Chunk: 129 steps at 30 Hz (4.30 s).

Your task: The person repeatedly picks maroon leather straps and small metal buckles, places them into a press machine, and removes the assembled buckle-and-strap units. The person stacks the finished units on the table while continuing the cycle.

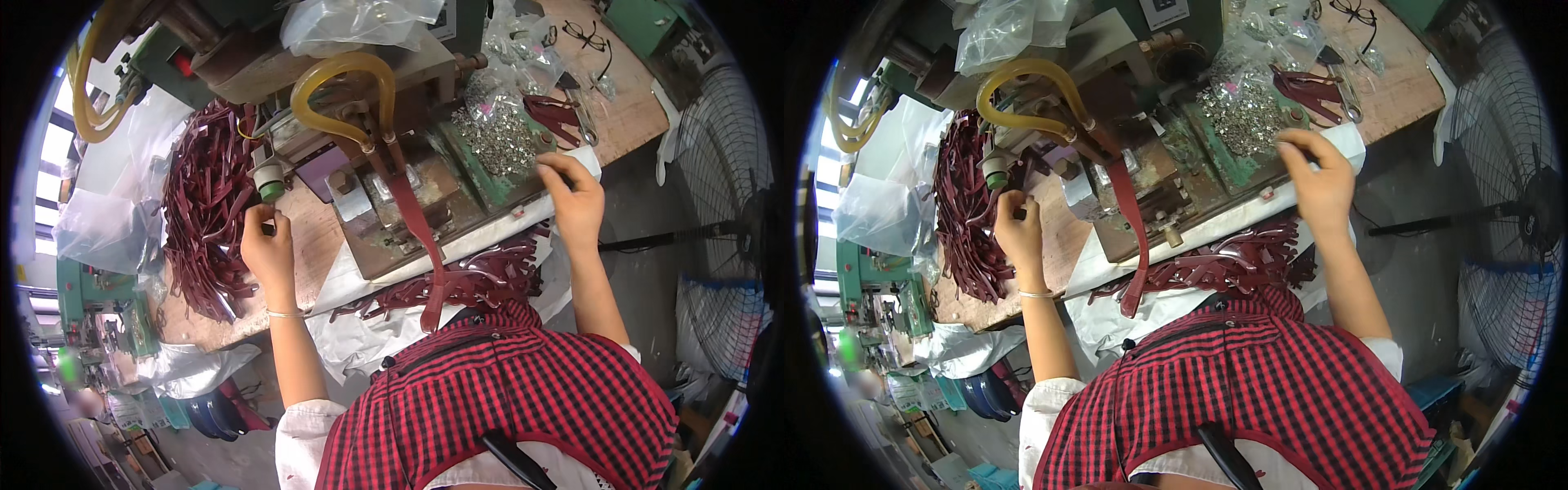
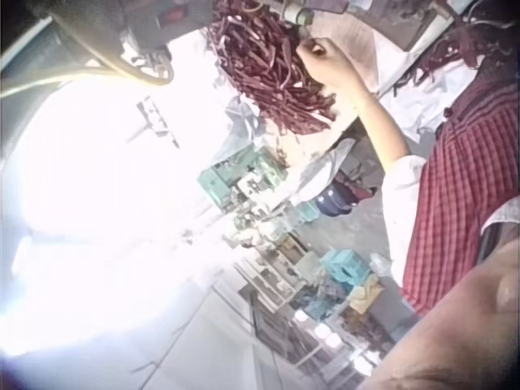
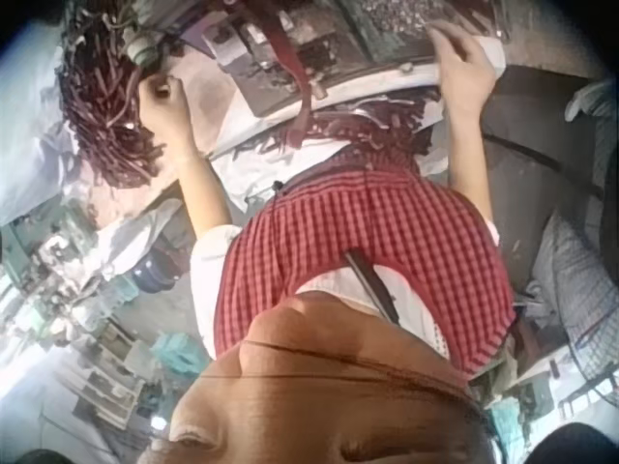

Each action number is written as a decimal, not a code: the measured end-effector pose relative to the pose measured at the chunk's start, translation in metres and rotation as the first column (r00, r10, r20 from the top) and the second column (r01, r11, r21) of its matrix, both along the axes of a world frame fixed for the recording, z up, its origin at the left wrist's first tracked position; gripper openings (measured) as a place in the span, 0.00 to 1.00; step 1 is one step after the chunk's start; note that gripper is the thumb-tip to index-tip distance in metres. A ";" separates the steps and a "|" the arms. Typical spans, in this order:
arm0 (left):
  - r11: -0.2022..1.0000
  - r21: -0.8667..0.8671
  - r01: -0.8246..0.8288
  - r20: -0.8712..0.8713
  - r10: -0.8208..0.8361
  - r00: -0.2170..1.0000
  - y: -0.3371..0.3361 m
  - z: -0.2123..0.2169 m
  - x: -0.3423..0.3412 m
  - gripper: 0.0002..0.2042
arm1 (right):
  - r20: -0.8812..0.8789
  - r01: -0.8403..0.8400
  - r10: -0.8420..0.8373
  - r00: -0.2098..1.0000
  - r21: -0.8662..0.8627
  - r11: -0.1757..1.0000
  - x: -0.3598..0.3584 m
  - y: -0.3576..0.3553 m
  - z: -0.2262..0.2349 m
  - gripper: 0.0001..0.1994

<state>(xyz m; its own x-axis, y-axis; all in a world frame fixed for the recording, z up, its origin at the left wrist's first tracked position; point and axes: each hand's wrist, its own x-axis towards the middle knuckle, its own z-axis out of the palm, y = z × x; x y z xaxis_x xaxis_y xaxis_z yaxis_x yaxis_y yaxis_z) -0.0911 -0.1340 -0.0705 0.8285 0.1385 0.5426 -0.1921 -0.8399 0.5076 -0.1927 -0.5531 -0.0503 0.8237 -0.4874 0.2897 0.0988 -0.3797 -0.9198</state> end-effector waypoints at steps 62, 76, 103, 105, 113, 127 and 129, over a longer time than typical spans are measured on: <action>0.858 -0.510 0.059 -0.307 -0.246 0.919 -0.001 -0.008 0.012 0.14 | 0.050 -0.068 0.079 0.996 -0.194 0.979 0.060 0.025 -0.001 0.09; 0.796 0.602 0.069 -0.534 0.336 0.776 0.053 -0.009 -0.031 0.16 | 0.152 -0.417 0.410 0.900 0.017 0.909 0.063 0.103 0.068 0.13; 0.674 0.427 0.602 0.414 -0.738 0.533 -0.130 0.077 -0.059 0.14 | 0.079 0.079 -0.034 0.996 -0.675 0.733 0.065 0.010 -0.024 0.09; 0.677 0.419 0.605 0.422 -0.735 0.530 -0.130 0.076 -0.057 0.14 | 0.092 0.109 -0.064 0.994 -0.657 0.746 0.069 0.015 -0.030 0.07; 0.702 0.255 0.665 0.371 -0.706 0.603 -0.125 0.072 -0.072 0.15 | 0.081 0.010 0.089 0.993 -0.795 0.607 0.115 0.054 -0.015 0.11; 0.878 0.458 -0.137 0.184 0.056 0.981 0.066 0.080 -0.006 0.06 | 0.036 -0.008 0.025 0.999 -0.413 0.911 0.087 0.023 -0.008 0.07; 0.756 0.627 -0.189 0.061 0.194 0.979 0.083 0.055 0.019 0.08 | -0.008 -0.032 0.031 0.999 -0.310 0.950 0.086 0.030 -0.007 0.06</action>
